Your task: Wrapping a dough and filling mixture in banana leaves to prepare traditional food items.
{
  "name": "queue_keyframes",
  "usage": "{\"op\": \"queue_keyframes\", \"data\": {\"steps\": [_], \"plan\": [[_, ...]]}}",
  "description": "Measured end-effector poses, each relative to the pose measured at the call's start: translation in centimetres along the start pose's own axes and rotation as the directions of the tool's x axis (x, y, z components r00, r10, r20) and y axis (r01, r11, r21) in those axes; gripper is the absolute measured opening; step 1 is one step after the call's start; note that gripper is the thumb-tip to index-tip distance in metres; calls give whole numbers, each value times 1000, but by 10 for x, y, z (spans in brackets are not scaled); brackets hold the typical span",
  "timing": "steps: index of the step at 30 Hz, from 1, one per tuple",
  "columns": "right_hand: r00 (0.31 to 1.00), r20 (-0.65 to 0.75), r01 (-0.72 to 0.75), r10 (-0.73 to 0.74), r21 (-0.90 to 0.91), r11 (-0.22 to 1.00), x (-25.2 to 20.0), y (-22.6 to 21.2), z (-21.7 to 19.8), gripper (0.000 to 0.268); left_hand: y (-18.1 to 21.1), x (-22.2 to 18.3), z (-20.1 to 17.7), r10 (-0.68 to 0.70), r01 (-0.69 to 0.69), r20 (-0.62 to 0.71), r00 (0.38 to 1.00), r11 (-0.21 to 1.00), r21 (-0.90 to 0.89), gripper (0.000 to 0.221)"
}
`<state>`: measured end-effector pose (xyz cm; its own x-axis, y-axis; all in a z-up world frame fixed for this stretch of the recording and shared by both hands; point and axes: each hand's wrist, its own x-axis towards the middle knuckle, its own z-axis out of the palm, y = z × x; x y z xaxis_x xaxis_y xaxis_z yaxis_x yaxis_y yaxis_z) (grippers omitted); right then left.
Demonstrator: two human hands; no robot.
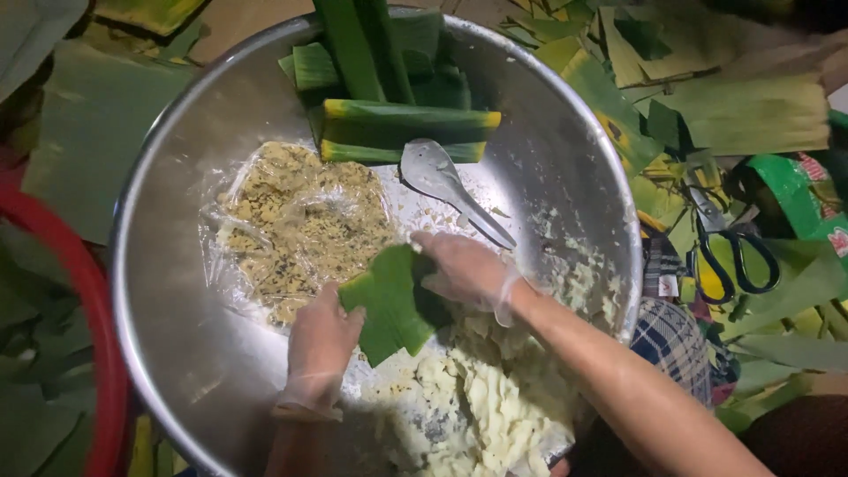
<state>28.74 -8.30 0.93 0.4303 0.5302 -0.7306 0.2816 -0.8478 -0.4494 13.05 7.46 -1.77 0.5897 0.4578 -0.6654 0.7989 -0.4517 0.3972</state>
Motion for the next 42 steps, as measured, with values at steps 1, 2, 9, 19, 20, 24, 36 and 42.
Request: {"op": "queue_keyframes", "data": {"steps": [1, 2, 9, 19, 20, 24, 36, 42], "plan": [[982, -111, 132, -152, -169, 977, 8, 20, 8, 66, -4, 2, 2, 19, -19, -35, 999, 1000, 3, 31], [930, -189, 238, -316, -346, 908, 15, 40, 15, 81, -8, 3, 4, 38, -38, -70, 997, 999, 7, 34], [906, -57, 339, -419, -495, 800, -97, 30, 54, 13, 13, -9, -8, -21, 20, 25, 999, 1000, 13, 42], [804, -197, 366, -561, -580, 728, -131, 59, 129, 7, -5, -10, 2, 9, -8, -41, 999, 999, 32, 27], [840, -156, 371, -519, -531, 761, -131, 64, 133, 21, -10, -10, 4, 23, -22, -64, 998, 1000, 10, 26], [709, -260, 533, -655, -412, 740, -146, 63, 123, 19, 6, -22, -8, -40, 41, -20, 999, 996, 82, 22], [722, -399, 362, -565, -477, 800, -147, 49, 97, 23, 5, -15, 41, 265, -308, 239, 934, 937, 167, 15], [668, -410, 551, -622, -289, 783, -155, 36, 88, 18, -3, -9, 48, 323, -351, 190, 927, 926, 140, 29]]}}
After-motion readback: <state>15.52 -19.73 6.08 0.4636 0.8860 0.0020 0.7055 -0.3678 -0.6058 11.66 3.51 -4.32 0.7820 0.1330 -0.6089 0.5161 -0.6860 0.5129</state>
